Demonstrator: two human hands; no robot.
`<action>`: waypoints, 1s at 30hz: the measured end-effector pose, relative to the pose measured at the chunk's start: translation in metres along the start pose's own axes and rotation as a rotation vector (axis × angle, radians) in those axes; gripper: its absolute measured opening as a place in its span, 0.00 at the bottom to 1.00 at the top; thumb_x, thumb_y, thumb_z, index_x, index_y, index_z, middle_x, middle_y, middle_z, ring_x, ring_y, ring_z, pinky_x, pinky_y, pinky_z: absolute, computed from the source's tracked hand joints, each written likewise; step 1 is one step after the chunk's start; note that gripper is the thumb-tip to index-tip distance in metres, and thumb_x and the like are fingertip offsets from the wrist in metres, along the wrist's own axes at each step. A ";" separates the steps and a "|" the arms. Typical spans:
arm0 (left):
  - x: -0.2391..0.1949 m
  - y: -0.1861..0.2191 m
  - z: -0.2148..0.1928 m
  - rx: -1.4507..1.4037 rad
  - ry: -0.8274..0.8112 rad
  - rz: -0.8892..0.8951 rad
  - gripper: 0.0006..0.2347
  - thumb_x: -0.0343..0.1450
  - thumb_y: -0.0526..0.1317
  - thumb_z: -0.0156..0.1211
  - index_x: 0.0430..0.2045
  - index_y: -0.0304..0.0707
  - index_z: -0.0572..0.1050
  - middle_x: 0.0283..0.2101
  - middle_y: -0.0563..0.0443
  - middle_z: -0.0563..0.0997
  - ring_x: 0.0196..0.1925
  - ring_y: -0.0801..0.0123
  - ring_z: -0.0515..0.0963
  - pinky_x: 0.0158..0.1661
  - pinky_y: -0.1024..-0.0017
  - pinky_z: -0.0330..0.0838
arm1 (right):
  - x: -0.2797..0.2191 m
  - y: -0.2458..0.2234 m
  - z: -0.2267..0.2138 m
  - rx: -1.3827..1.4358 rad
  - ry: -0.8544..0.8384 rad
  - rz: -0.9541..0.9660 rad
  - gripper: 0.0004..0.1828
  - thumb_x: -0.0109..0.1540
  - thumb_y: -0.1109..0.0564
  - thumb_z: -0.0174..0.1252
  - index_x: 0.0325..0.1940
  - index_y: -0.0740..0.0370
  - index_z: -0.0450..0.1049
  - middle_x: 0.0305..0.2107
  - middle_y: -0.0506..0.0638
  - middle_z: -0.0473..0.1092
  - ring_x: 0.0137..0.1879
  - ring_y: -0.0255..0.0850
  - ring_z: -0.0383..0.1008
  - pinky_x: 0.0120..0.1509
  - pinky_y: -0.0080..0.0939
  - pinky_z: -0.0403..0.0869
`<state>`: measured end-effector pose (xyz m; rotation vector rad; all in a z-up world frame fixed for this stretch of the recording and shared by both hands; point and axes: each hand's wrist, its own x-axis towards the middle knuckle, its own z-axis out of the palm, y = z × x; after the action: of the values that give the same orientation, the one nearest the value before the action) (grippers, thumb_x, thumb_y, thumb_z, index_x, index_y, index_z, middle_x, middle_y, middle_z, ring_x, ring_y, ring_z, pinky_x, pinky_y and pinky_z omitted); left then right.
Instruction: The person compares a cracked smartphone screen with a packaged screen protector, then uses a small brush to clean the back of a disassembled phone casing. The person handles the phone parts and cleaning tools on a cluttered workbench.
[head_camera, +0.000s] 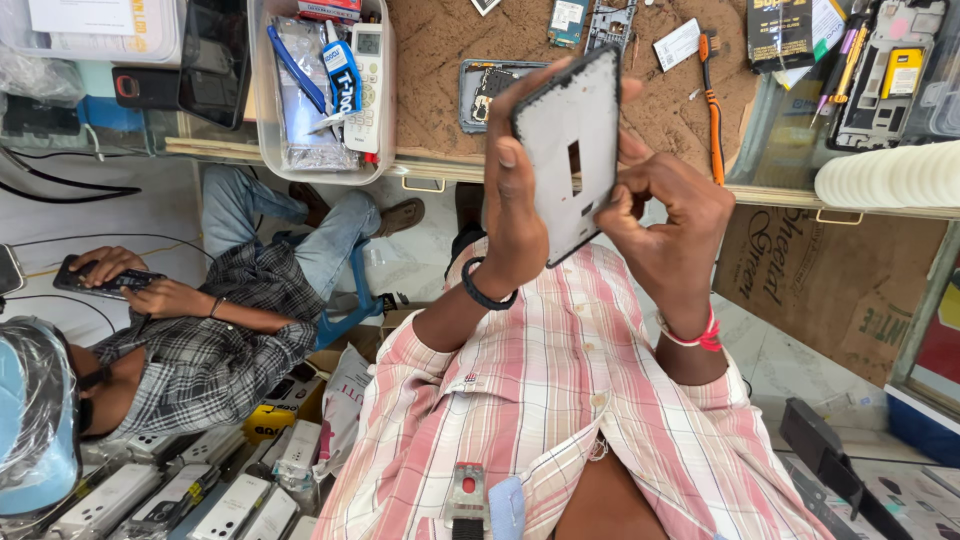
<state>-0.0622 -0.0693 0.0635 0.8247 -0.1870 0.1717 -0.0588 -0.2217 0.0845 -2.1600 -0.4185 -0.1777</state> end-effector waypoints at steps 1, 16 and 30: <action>0.001 -0.001 -0.001 -0.001 0.007 0.010 0.25 0.83 0.61 0.37 0.68 0.47 0.55 0.62 0.29 0.71 0.48 0.57 0.82 0.49 0.62 0.80 | 0.000 0.000 0.000 0.006 -0.035 -0.008 0.05 0.56 0.70 0.63 0.35 0.71 0.74 0.29 0.52 0.72 0.34 0.38 0.73 0.42 0.37 0.71; -0.005 -0.006 -0.039 -0.034 0.087 -0.055 0.35 0.79 0.67 0.36 0.69 0.32 0.58 0.61 0.27 0.73 0.48 0.50 0.82 0.48 0.57 0.81 | -0.008 0.027 0.007 0.430 -0.267 0.079 0.10 0.55 0.72 0.58 0.41 0.70 0.72 0.34 0.50 0.69 0.38 0.33 0.72 0.42 0.33 0.72; -0.210 0.072 -0.319 -0.056 0.605 0.014 0.32 0.81 0.64 0.45 0.67 0.30 0.64 0.60 0.33 0.74 0.45 0.49 0.80 0.44 0.53 0.77 | -0.016 0.230 -0.050 0.131 0.368 0.307 0.08 0.72 0.68 0.50 0.46 0.71 0.76 0.29 0.46 0.67 0.30 0.30 0.61 0.33 0.33 0.58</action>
<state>-0.2507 0.1987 -0.1462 0.6835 0.3704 0.4179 0.0108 -0.3892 -0.0661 -1.9781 0.1093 -0.3563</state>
